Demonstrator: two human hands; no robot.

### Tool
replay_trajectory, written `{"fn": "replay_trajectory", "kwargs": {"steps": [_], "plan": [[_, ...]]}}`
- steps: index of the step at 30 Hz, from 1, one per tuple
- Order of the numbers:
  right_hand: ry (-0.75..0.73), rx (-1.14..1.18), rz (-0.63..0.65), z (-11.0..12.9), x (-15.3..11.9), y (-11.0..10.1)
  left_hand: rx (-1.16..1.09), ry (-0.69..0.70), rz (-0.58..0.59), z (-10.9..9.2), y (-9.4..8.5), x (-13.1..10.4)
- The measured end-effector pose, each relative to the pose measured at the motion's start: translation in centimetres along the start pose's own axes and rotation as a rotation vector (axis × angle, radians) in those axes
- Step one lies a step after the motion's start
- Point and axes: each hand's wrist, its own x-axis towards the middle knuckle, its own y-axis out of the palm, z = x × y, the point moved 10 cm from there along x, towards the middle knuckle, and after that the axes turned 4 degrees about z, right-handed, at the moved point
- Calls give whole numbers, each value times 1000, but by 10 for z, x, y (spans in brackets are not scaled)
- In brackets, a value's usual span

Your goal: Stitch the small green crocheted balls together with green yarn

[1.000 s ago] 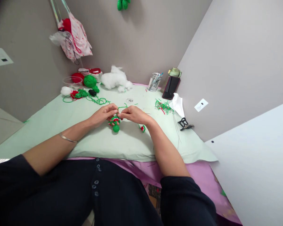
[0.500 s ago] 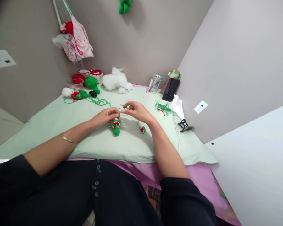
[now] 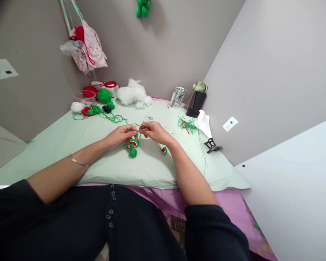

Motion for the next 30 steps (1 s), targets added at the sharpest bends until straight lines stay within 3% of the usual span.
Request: {"fn": "replay_trajectory", "kwargs": {"steps": [5,8,13,17,19,22,24,27,30], "plan": [[245,-172,-411,-33,-11,-54,-122,16,-96,-4,-13,0],[387,-385,-490,-48,-20,-71,-283,17,-153,-4,-25,2],[421,-501,-343,-50,-20,-62,-502,29,-225,-4,-41,4],[226,-319,-5,-34,-8,-20,-591,128,-347,-11,-63,2],[152,-270,102,-27,-5,0,-603,173,-420,-14,-77,-2],[130,-476,-27,-23,2,3,-541,205,-563,-16,-97,-10],[157,-651,-45,-26,7,10,-405,210,-652,-20,-105,-17],[186,-853,49,-30,15,27,-64,197,-625,-30,-94,-17],[205,-1003,97,-29,20,35,326,184,-389,-32,-57,-7]]}}
